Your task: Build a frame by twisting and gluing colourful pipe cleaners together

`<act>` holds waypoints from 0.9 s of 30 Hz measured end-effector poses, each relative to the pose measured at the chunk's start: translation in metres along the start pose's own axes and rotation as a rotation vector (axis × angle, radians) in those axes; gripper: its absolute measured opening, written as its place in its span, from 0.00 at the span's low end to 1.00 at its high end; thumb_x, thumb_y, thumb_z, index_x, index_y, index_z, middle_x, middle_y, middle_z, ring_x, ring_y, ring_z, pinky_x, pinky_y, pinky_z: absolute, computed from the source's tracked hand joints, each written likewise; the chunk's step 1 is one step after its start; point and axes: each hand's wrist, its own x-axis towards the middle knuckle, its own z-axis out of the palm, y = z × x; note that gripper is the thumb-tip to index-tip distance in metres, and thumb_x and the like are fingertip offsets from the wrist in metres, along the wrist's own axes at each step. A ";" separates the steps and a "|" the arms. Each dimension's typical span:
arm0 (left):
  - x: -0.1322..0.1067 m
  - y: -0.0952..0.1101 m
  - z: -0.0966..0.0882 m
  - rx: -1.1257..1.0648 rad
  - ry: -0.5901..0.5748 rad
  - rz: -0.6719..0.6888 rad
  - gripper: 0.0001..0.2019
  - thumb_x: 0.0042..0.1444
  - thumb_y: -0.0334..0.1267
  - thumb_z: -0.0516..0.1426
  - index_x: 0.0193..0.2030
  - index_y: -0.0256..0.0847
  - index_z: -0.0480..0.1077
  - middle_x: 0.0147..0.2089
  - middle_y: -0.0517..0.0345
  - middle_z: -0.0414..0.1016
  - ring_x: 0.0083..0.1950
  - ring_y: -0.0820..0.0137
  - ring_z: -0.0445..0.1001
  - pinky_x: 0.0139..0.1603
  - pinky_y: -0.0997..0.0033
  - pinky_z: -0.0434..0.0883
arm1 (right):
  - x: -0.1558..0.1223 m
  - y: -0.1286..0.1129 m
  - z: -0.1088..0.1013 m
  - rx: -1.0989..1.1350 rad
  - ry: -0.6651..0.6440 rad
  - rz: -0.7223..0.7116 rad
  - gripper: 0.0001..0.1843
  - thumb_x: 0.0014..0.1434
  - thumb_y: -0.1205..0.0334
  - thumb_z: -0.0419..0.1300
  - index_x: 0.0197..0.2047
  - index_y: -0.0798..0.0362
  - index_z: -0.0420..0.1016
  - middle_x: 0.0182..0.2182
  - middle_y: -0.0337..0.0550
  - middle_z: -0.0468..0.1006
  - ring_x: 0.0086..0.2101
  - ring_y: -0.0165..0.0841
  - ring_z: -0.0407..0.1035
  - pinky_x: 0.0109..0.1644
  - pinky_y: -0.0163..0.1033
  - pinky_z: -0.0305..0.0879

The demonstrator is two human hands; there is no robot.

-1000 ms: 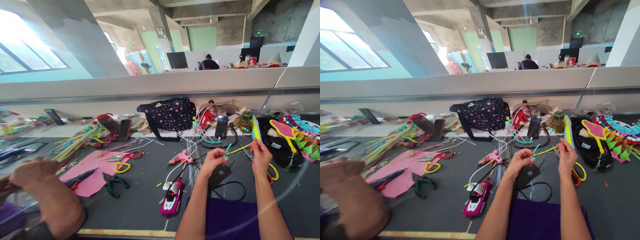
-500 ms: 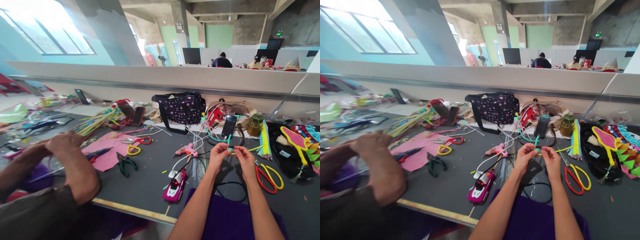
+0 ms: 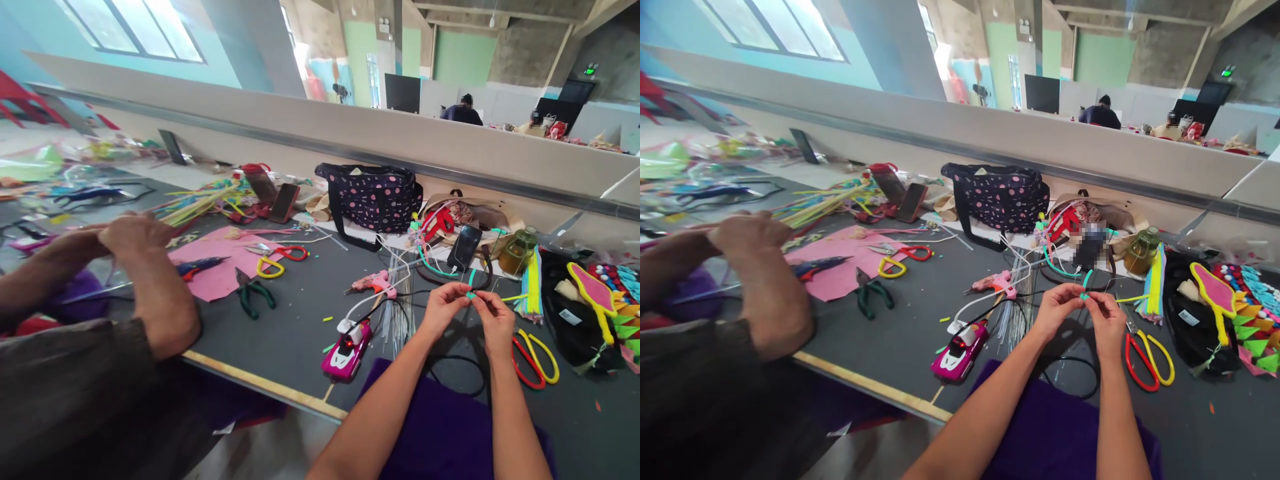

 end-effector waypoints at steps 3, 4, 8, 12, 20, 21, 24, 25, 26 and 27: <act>0.000 0.000 0.000 0.016 -0.002 0.010 0.16 0.42 0.38 0.69 0.39 0.36 0.77 0.34 0.55 0.77 0.35 0.72 0.73 0.40 0.71 0.69 | 0.000 -0.002 0.002 -0.003 0.021 -0.032 0.10 0.51 0.56 0.67 0.35 0.53 0.79 0.32 0.40 0.77 0.35 0.33 0.70 0.41 0.39 0.66; 0.000 0.000 0.000 0.022 -0.005 0.015 0.16 0.42 0.38 0.69 0.39 0.36 0.77 0.34 0.55 0.77 0.35 0.72 0.72 0.39 0.71 0.69 | 0.000 -0.003 0.002 -0.003 0.031 -0.037 0.10 0.51 0.55 0.67 0.34 0.53 0.79 0.32 0.40 0.76 0.34 0.33 0.70 0.41 0.39 0.66; 0.001 -0.002 -0.001 0.076 0.024 0.055 0.15 0.43 0.39 0.68 0.37 0.36 0.77 0.33 0.55 0.76 0.34 0.72 0.71 0.38 0.72 0.69 | -0.001 -0.004 0.005 0.018 0.050 0.009 0.13 0.49 0.54 0.67 0.33 0.54 0.78 0.30 0.41 0.77 0.31 0.32 0.69 0.38 0.38 0.66; 0.001 -0.002 -0.001 0.145 0.064 0.114 0.13 0.44 0.41 0.68 0.36 0.36 0.78 0.34 0.54 0.76 0.34 0.72 0.71 0.38 0.72 0.68 | -0.002 -0.003 0.008 0.103 0.027 0.126 0.16 0.47 0.53 0.69 0.35 0.55 0.77 0.30 0.41 0.78 0.28 0.30 0.68 0.34 0.36 0.66; 0.001 0.006 0.000 0.292 0.009 0.243 0.10 0.48 0.41 0.66 0.36 0.39 0.79 0.35 0.53 0.76 0.38 0.68 0.73 0.40 0.70 0.68 | 0.001 0.000 0.003 0.105 0.072 0.145 0.17 0.45 0.52 0.70 0.33 0.55 0.77 0.26 0.39 0.76 0.25 0.29 0.65 0.31 0.35 0.62; 0.001 0.007 0.000 0.301 0.002 0.254 0.10 0.48 0.41 0.65 0.36 0.39 0.79 0.35 0.53 0.76 0.38 0.68 0.73 0.40 0.70 0.68 | 0.001 -0.001 0.003 0.115 0.074 0.149 0.17 0.45 0.52 0.70 0.33 0.55 0.77 0.26 0.39 0.76 0.25 0.29 0.65 0.31 0.35 0.62; 0.002 0.008 -0.001 0.311 -0.021 0.265 0.09 0.49 0.40 0.65 0.37 0.40 0.79 0.35 0.53 0.74 0.38 0.69 0.72 0.38 0.71 0.67 | 0.001 -0.002 0.003 0.157 0.072 0.170 0.16 0.44 0.53 0.71 0.33 0.55 0.77 0.26 0.38 0.75 0.24 0.27 0.64 0.30 0.35 0.61; 0.002 0.008 -0.001 0.312 -0.031 0.264 0.09 0.49 0.40 0.65 0.37 0.40 0.79 0.36 0.53 0.73 0.37 0.70 0.71 0.37 0.72 0.66 | 0.000 -0.002 0.004 0.168 0.067 0.174 0.16 0.44 0.53 0.71 0.33 0.55 0.77 0.25 0.38 0.75 0.24 0.27 0.64 0.30 0.34 0.61; 0.002 0.009 -0.001 0.313 -0.038 0.263 0.09 0.48 0.39 0.66 0.37 0.40 0.79 0.36 0.54 0.72 0.37 0.70 0.70 0.36 0.72 0.66 | 0.000 -0.003 0.004 0.173 0.063 0.176 0.16 0.45 0.53 0.71 0.33 0.55 0.77 0.25 0.37 0.75 0.24 0.27 0.64 0.30 0.34 0.61; 0.002 0.010 -0.001 0.314 -0.041 0.264 0.09 0.48 0.39 0.66 0.37 0.41 0.79 0.36 0.54 0.71 0.37 0.71 0.70 0.35 0.73 0.65 | 0.000 -0.003 0.004 0.174 0.059 0.174 0.16 0.45 0.53 0.70 0.33 0.55 0.76 0.25 0.37 0.75 0.24 0.27 0.64 0.30 0.34 0.61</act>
